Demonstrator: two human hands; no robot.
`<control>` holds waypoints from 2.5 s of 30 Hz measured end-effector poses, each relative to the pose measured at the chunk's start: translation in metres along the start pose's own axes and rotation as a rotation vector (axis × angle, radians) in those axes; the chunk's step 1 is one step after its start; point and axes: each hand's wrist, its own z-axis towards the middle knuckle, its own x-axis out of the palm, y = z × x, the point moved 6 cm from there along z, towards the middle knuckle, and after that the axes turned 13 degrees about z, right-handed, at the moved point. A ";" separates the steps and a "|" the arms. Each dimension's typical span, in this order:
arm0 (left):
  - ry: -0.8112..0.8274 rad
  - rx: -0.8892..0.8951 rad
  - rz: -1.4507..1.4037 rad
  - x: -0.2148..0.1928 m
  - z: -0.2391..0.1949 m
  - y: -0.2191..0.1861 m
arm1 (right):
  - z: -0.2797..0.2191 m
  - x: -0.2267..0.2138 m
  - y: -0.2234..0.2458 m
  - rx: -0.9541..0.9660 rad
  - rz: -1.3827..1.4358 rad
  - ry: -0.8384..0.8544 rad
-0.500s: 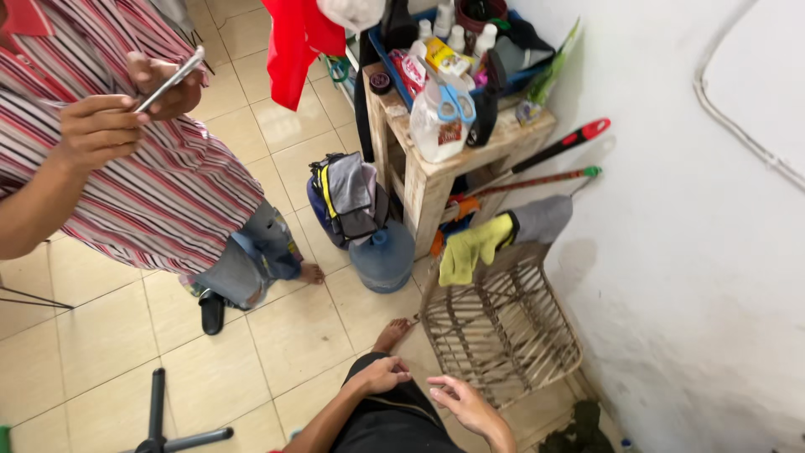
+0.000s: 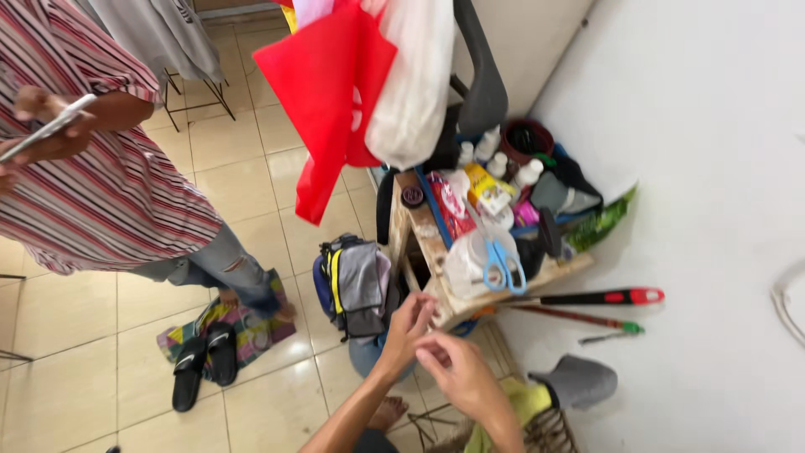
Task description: The person retrieves a pack of tissues and a spray bottle, then sprays the interior of a brown bag. They repeatedly pull out tissues, wipe the inside of the bag, and place the used tissues inside. The person then washes their hands at the sink.
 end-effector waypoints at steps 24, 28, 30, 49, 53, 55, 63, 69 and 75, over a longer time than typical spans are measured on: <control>-0.035 0.321 0.972 -0.003 0.255 -0.010 | 0.309 -0.046 -0.075 0.238 -0.675 -0.627; -0.006 0.147 0.500 -0.019 0.253 -0.036 | 0.291 -0.039 -0.012 0.112 -0.726 -0.641; -0.267 -0.391 -0.300 -0.045 0.238 -0.068 | 0.273 -0.031 0.034 -0.035 -0.710 -0.652; -0.091 -0.451 -0.643 -0.009 0.224 0.050 | 0.140 -0.052 0.058 -0.703 -0.315 -0.981; -0.146 -0.420 -0.782 -0.011 0.214 0.059 | 0.073 -0.048 0.025 -0.380 -0.462 -0.937; -0.151 -0.383 -0.871 -0.019 0.210 0.059 | 0.068 -0.042 0.005 -0.323 -0.485 -0.913; -0.098 -0.475 -0.812 -0.077 0.117 0.094 | 0.020 -0.012 -0.019 -0.555 -0.384 -0.690; -0.155 -0.596 -0.792 -0.096 0.001 0.151 | -0.012 -0.008 -0.047 -0.465 -0.089 -0.773; 0.030 -0.687 -0.889 -0.097 -0.063 0.161 | -0.021 -0.104 -0.100 -0.359 0.114 -1.207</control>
